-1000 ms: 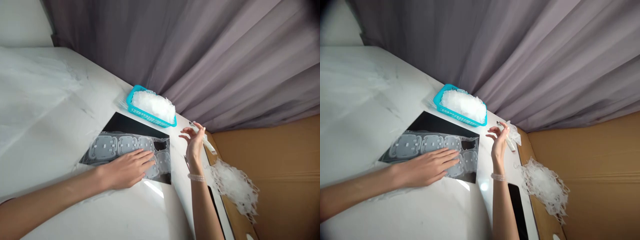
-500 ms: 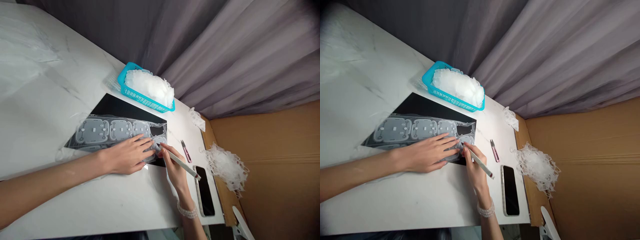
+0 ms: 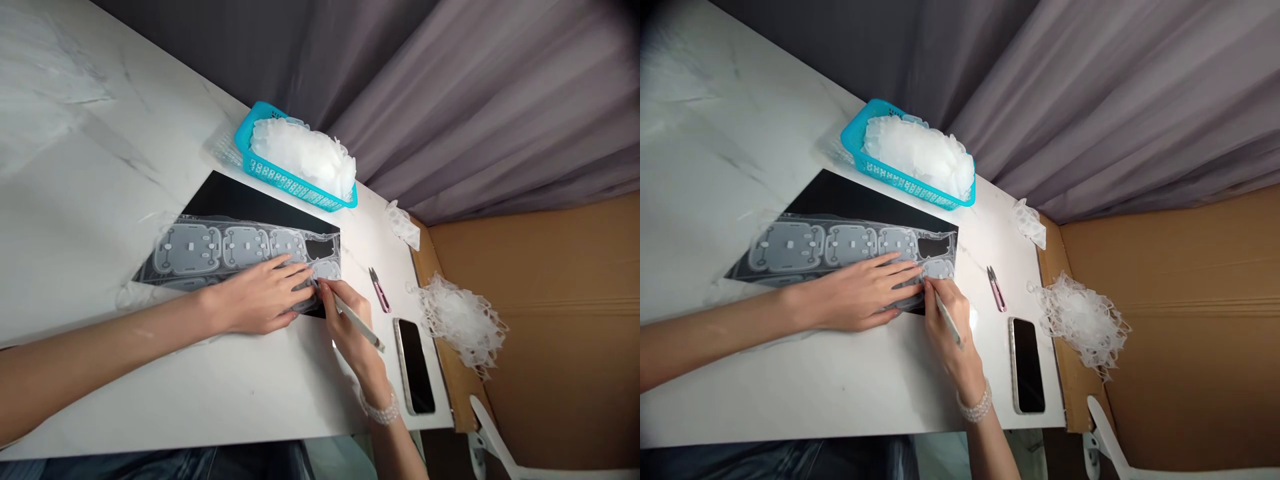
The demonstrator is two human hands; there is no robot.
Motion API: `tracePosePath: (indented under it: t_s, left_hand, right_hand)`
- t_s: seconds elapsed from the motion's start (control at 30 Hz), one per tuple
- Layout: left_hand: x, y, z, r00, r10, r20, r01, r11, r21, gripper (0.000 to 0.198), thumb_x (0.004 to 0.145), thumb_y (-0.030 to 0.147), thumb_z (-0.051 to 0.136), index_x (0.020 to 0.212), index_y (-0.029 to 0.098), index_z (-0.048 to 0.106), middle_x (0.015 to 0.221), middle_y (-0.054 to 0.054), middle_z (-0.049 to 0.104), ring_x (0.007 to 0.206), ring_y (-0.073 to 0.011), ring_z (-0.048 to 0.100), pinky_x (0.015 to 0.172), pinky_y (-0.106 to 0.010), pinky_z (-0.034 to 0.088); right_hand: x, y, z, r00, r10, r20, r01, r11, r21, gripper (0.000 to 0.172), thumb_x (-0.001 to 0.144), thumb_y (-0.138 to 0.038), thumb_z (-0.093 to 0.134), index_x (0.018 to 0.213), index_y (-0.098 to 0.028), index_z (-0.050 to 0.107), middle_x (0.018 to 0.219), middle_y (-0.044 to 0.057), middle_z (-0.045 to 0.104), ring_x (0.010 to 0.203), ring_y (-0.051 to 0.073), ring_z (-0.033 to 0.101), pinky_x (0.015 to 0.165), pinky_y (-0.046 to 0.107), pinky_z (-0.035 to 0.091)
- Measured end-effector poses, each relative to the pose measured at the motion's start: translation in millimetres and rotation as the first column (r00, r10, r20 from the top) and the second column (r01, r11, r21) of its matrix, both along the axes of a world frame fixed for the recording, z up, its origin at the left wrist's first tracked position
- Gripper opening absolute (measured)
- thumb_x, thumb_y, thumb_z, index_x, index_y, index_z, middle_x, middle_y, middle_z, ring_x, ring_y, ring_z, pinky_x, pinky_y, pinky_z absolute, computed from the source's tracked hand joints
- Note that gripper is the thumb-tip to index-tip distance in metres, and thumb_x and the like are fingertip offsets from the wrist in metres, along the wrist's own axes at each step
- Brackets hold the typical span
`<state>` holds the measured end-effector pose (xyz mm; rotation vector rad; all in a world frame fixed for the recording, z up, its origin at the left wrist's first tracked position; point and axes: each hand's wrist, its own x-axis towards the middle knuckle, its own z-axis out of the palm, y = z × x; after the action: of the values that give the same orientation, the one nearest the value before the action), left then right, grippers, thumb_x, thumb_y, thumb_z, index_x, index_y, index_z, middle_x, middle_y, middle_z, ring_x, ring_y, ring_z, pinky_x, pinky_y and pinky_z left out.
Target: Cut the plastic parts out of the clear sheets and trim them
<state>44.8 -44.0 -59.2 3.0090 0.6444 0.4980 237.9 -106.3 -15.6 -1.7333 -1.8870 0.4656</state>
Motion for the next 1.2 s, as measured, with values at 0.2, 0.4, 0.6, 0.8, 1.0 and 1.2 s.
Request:
tracePosePath:
  t_s: [0.2,0.4,0.6,0.8,1.0,1.2]
  left_hand:
    - [-2.5,0.1,-0.2,1.000,-0.005,0.003,0.005,1.000,-0.013,0.048,0.098,0.041,0.049,0.141,0.018,0.052,0.152,-0.014,0.049,0.139,-0.0305,0.047,0.116,-0.049,0.028]
    - [-3.0,1.2,-2.2,1.000,-0.019,-0.025,0.019,1.000,-0.019,0.045,0.098,0.041,0.049,0.136,0.017,0.057,0.151,-0.014,0.050,0.140,-0.0305,0.045,0.119,-0.049,0.025]
    - [-4.4,1.2,-6.4,1.000,-0.012,-0.011,0.011,0.999,-0.031,0.053,0.099,0.043,0.046,0.142,0.013,0.053,0.152,-0.014,0.049,0.142,-0.0291,0.043,0.122,-0.048,0.021]
    - [-6.8,4.3,-9.3,1.000,-0.008,0.022,0.010,0.997,-0.074,0.054,0.099,0.045,0.048,0.147,0.021,0.049,0.155,-0.008,0.046,0.144,-0.0257,0.041,0.124,-0.045,0.017]
    - [-8.6,3.1,-5.0,1.000,-0.016,0.007,0.017,0.996,-0.084,0.053,0.100,0.043,0.046,0.150,0.025,0.045,0.155,-0.007,0.046,0.144,-0.0254,0.041,0.123,-0.046,0.018]
    - [-8.1,2.3,-2.6,0.999,-0.024,-0.041,0.022,0.998,-0.060,0.053,0.101,0.037,0.044,0.150,0.020,0.044,0.156,-0.012,0.043,0.144,-0.0281,0.040,0.122,-0.050,0.020]
  right_hand:
    - [5.7,-17.6,-12.5,0.983,0.120,0.141,-0.145,0.973,0.181,0.022,0.100,-0.013,0.047,0.107,-0.018,0.067,0.098,0.011,0.071,0.110,0.024,0.066,0.089,0.037,0.058]
    - [9.7,-6.7,-39.1,0.931,0.168,0.325,-0.250,0.941,0.230,0.033,0.101,-0.013,0.043,0.130,-0.017,0.059,0.107,0.014,0.066,0.124,0.028,0.057,0.094,0.044,0.057]
    - [7.5,-6.4,-36.1,0.909,0.176,0.377,-0.238,0.964,0.123,0.042,0.101,-0.014,0.042,0.142,-0.011,0.052,0.145,0.023,0.053,0.137,0.033,0.049,0.109,0.052,0.047]
    - [18.0,-1.3,-27.2,0.992,0.039,-0.123,-0.025,0.993,0.113,0.033,0.101,-0.021,0.046,0.126,-0.020,0.067,0.121,0.011,0.072,0.110,0.025,0.069,0.097,0.041,0.056]
    - [39.1,3.4,-33.4,0.687,-0.239,-0.687,0.285,0.957,-0.048,0.025,0.095,-0.039,0.060,0.107,-0.022,0.073,0.110,0.007,0.074,0.087,0.020,0.075,0.087,0.038,0.061]
    - [27.3,-0.2,-16.8,0.879,-0.157,-0.451,0.162,0.986,-0.028,0.028,0.097,-0.038,0.057,0.108,-0.021,0.075,0.104,0.008,0.077,0.094,0.023,0.073,0.087,0.039,0.061]
